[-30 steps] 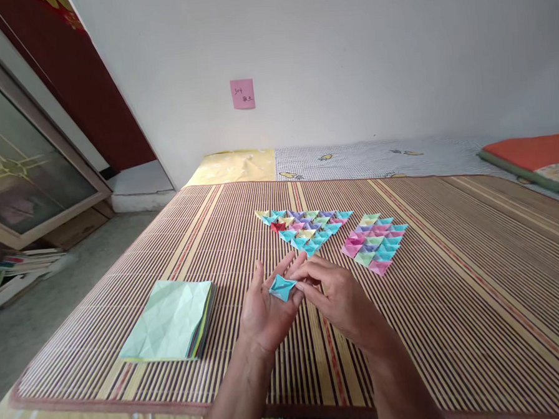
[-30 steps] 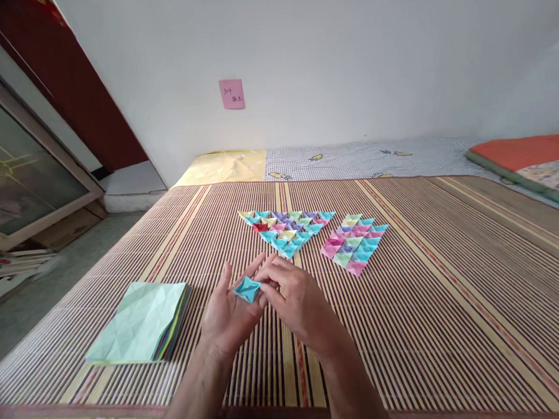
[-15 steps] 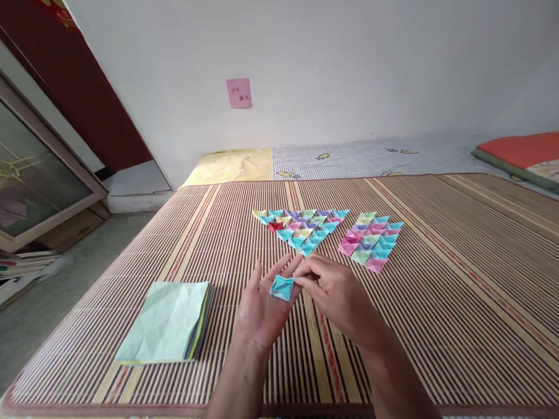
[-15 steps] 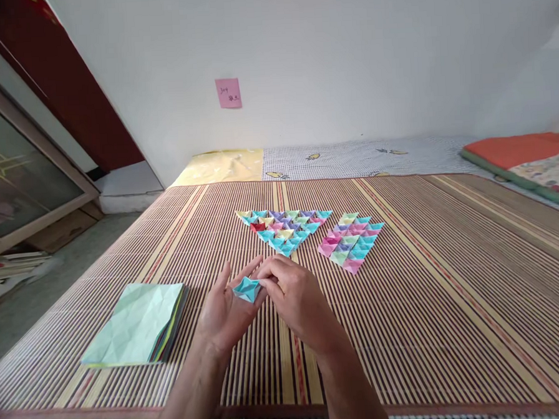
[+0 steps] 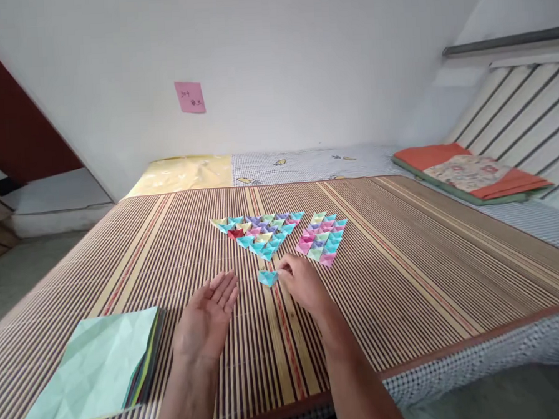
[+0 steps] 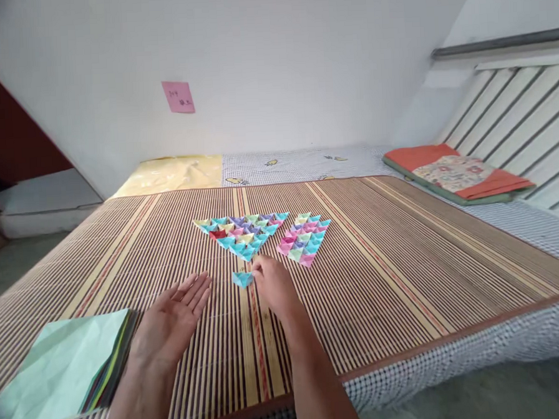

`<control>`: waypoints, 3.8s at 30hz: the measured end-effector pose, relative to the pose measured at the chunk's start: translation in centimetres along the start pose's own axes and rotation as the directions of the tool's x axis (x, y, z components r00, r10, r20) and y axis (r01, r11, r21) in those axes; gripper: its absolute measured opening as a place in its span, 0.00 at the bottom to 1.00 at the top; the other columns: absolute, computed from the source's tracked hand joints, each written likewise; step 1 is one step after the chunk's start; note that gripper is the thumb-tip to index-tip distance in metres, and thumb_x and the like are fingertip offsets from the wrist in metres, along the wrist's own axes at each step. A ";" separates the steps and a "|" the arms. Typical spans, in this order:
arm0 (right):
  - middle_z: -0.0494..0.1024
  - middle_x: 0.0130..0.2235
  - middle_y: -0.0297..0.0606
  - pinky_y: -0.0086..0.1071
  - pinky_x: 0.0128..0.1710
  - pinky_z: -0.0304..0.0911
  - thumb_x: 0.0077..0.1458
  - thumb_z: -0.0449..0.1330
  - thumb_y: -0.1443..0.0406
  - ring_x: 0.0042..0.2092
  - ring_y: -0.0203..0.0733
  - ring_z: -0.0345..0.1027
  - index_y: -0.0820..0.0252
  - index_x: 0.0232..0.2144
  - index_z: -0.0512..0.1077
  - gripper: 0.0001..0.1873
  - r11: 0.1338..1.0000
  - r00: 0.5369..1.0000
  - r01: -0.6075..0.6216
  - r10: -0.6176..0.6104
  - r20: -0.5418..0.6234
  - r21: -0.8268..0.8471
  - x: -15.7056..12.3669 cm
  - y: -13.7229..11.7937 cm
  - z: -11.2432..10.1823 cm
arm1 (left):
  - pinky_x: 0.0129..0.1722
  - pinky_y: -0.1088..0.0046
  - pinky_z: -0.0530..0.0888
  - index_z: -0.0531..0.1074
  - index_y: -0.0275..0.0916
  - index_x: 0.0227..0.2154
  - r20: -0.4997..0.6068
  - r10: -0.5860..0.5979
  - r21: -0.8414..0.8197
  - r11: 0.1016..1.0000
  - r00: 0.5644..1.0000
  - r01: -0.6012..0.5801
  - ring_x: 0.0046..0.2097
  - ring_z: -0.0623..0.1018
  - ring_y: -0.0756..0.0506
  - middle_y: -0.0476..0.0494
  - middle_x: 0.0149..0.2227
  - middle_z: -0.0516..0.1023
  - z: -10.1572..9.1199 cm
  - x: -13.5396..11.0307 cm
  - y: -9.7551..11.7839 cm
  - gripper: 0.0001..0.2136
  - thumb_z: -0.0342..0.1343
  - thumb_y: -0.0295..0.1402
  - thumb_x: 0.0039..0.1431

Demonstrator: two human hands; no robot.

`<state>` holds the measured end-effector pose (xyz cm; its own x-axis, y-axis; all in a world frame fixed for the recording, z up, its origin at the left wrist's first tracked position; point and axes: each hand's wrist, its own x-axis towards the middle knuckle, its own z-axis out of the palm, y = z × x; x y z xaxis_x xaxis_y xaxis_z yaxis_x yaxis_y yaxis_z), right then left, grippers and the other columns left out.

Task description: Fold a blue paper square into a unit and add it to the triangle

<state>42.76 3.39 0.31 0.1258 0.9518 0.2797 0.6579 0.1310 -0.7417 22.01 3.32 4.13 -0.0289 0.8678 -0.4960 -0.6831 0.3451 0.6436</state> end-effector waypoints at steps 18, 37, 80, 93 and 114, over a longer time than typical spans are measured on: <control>0.79 0.31 0.39 0.35 0.38 0.61 0.56 0.55 0.71 0.34 0.47 0.72 0.55 0.28 0.70 0.07 0.957 0.910 -0.225 0.139 -0.391 -0.183 -0.7 6.9 -7.1 | 0.46 0.66 0.84 0.78 0.30 0.50 0.053 -0.081 0.016 0.997 0.995 0.080 0.51 0.85 0.39 0.26 0.52 0.82 0.1 0.4 -0.9 0.15 0.49 0.22 0.67; 0.77 0.29 0.35 0.31 0.35 0.56 0.54 0.58 0.74 0.33 0.43 0.70 0.57 0.24 0.71 0.10 0.947 0.949 -0.231 0.169 -0.266 -0.223 -0.6 8.0 -4.9 | 0.37 0.72 0.85 0.78 0.29 0.35 0.052 -0.081 0.010 0.997 0.995 0.081 0.43 0.86 0.41 0.28 0.45 0.84 0.0 0.5 -1.1 0.13 0.48 0.20 0.69; 0.73 0.38 0.40 0.34 0.37 0.59 0.59 0.61 0.74 0.38 0.46 0.70 0.58 0.27 0.73 0.10 0.893 0.979 -0.108 0.019 -0.203 -0.436 3.9 9.2 -2.9 | 0.30 0.75 0.83 0.78 0.28 0.31 0.040 -0.077 -0.079 0.994 0.996 0.080 0.35 0.85 0.44 0.33 0.35 0.83 -0.2 0.6 -0.4 0.15 0.47 0.20 0.69; 0.72 0.37 0.39 0.32 0.33 0.55 0.58 0.60 0.75 0.35 0.43 0.67 0.58 0.27 0.71 0.11 0.884 0.983 -0.104 0.022 -0.180 -0.456 3.3 9.1 -3.2 | 0.32 0.74 0.84 0.78 0.29 0.31 0.048 -0.075 -0.069 0.994 0.996 0.079 0.37 0.86 0.43 0.32 0.36 0.84 -0.4 0.8 -0.7 0.15 0.48 0.20 0.69; 0.72 0.37 0.39 0.32 0.34 0.57 0.59 0.60 0.74 0.36 0.44 0.68 0.57 0.28 0.72 0.09 0.876 0.983 -0.109 0.023 -0.184 -0.471 3.2 9.2 -3.0 | 0.32 0.74 0.83 0.78 0.28 0.33 0.022 -0.080 -0.058 0.995 0.997 0.082 0.39 0.85 0.43 0.30 0.38 0.83 -0.1 0.7 -0.8 0.12 0.50 0.20 0.67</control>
<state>51.42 6.77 -3.80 0.2753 0.8875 0.3696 0.9118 -0.1192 -0.3929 22.48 3.64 3.19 0.0423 0.8451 -0.5330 -0.7245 0.3933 0.5660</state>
